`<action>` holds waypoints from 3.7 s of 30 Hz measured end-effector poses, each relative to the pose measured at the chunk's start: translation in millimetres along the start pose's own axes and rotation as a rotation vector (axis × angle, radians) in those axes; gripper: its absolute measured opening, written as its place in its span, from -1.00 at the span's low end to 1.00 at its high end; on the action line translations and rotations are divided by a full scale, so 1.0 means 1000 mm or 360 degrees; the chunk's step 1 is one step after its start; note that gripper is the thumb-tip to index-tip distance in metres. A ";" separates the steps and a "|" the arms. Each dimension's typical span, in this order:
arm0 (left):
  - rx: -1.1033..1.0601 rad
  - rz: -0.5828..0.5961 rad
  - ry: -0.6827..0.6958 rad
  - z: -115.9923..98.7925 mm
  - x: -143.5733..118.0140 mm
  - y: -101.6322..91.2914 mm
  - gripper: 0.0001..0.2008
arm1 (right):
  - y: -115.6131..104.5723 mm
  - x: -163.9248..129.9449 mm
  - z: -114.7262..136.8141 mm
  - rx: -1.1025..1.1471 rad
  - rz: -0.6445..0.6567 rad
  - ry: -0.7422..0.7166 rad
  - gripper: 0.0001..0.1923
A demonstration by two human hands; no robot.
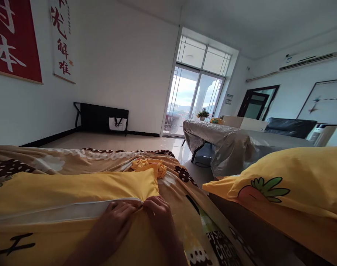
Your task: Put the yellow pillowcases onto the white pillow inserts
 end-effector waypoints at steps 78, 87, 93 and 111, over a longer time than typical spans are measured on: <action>0.0586 -0.0943 0.0621 -0.014 -0.008 0.002 -0.68 | 0.017 -0.006 0.014 -0.0261 0.0368 -0.0020 -0.84; 0.0240 -0.0630 0.0098 0.000 -0.003 0.001 -0.81 | 0.015 -0.005 0.016 -0.0264 0.0322 -0.0048 -0.83; 0.0046 -0.0502 -0.0135 0.004 -0.001 0.002 -0.77 | 0.013 -0.003 0.018 -0.0293 0.0351 -0.0055 -0.84; 0.0131 -0.0549 -0.0019 -0.003 -0.004 0.001 -0.79 | 0.008 -0.002 0.024 -0.0406 0.0473 -0.0061 -0.85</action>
Point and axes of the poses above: each hand's wrist, its own x-axis towards the middle knuckle, its own y-axis out of the palm, z = x × y, the point moved 6 cm from there along x, towards the middle knuckle, and after that the axes turned 2 degrees about -z, right-handed, at the moved point
